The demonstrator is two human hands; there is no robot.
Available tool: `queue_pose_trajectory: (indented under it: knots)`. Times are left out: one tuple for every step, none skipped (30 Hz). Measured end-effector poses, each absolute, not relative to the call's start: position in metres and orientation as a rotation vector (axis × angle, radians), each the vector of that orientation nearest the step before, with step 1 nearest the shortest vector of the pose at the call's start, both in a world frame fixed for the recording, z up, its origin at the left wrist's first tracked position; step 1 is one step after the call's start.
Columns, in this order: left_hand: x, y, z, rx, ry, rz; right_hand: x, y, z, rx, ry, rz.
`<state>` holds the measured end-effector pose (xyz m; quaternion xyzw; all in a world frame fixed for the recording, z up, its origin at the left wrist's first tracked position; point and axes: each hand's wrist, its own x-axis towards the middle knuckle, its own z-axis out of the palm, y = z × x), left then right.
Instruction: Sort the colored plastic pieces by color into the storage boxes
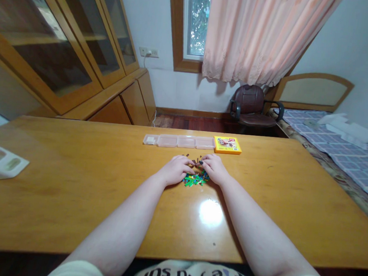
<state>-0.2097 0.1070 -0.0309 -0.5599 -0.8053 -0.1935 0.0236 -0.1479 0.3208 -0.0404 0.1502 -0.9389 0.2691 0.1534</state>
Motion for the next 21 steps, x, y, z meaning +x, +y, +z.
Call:
queue_pose_trajectory:
  knots:
    - [-0.2095, 0.1071, -0.0312, -1.753, -2.493, -0.594, -0.1483, 0.3216, -0.0412, 0.411, -2.678, 0.774]
    - [-0.2093, 0.1073, -0.0312, -1.766, -2.495, -0.589, -0.1487, 0.3224, -0.0419, 0.39, -2.669, 0.773]
    - [-0.2091, 0.1074, -0.0309, -1.77, -2.499, -0.58, -0.149, 0.3233, -0.0425, 0.372, -2.664, 0.769]
    - [-0.2088, 0.1075, -0.0302, -1.765, -2.506, -0.568, -0.1492, 0.3242, -0.0429, 0.356, -2.665, 0.764]
    - [-0.2086, 0.1076, -0.0293, -1.749, -2.515, -0.551, -0.1494, 0.325, -0.0431, 0.345, -2.669, 0.759]
    - [-0.2083, 0.1076, -0.0284, -1.723, -2.527, -0.529, -0.1495, 0.3256, -0.0432, 0.339, -2.676, 0.756]
    - [-0.208, 0.1076, -0.0276, -1.686, -2.545, -0.505, -0.1496, 0.3261, -0.0432, 0.336, -2.684, 0.755]
    - [-0.2078, 0.1076, -0.027, -1.64, -2.568, -0.481, -0.1496, 0.3263, -0.0431, 0.335, -2.693, 0.755]
    - [-0.2075, 0.1076, -0.0268, -1.59, -2.594, -0.461, -0.1496, 0.3264, -0.0431, 0.335, -2.701, 0.758]
    - [-0.2074, 0.1076, -0.0269, -1.542, -2.619, -0.447, -0.1495, 0.3263, -0.0432, 0.336, -2.71, 0.763]
    - [-0.2073, 0.1076, -0.0273, -1.499, -2.641, -0.44, -0.1495, 0.3262, -0.0432, 0.339, -2.72, 0.768]
    - [-0.2073, 0.1076, -0.0279, -1.465, -2.659, -0.439, -0.1495, 0.326, -0.0432, 0.34, -2.729, 0.771]
    - [-0.2073, 0.1076, -0.0286, -1.441, -2.671, -0.443, -0.1494, 0.3259, -0.0431, 0.34, -2.736, 0.772]
    - [-0.2075, 0.1075, -0.0291, -1.424, -2.679, -0.45, -0.1493, 0.3257, -0.0428, 0.337, -2.741, 0.772]
    - [-0.2077, 0.1074, -0.0293, -1.408, -2.684, -0.459, -0.1492, 0.3256, -0.0422, 0.329, -2.741, 0.77]
    - [-0.208, 0.1072, -0.0292, -1.395, -2.686, -0.468, -0.149, 0.3255, -0.0414, 0.317, -2.737, 0.766]
    - [-0.2084, 0.107, -0.0287, -1.384, -2.683, -0.477, -0.1487, 0.3254, -0.0403, 0.302, -2.731, 0.762]
    - [-0.2088, 0.1067, -0.0279, -1.372, -2.676, -0.489, -0.1484, 0.3253, -0.039, 0.284, -2.726, 0.756]
    - [-0.2093, 0.1063, -0.0268, -1.352, -2.669, -0.503, -0.1481, 0.3251, -0.0378, 0.262, -2.72, 0.749]
    - [-0.2099, 0.1059, -0.0257, -1.328, -2.666, -0.519, -0.1478, 0.3249, -0.0366, 0.236, -2.716, 0.74]
    - [-0.2106, 0.1054, -0.0247, -1.299, -2.67, -0.535, -0.1477, 0.3247, -0.0357, 0.21, -2.714, 0.734]
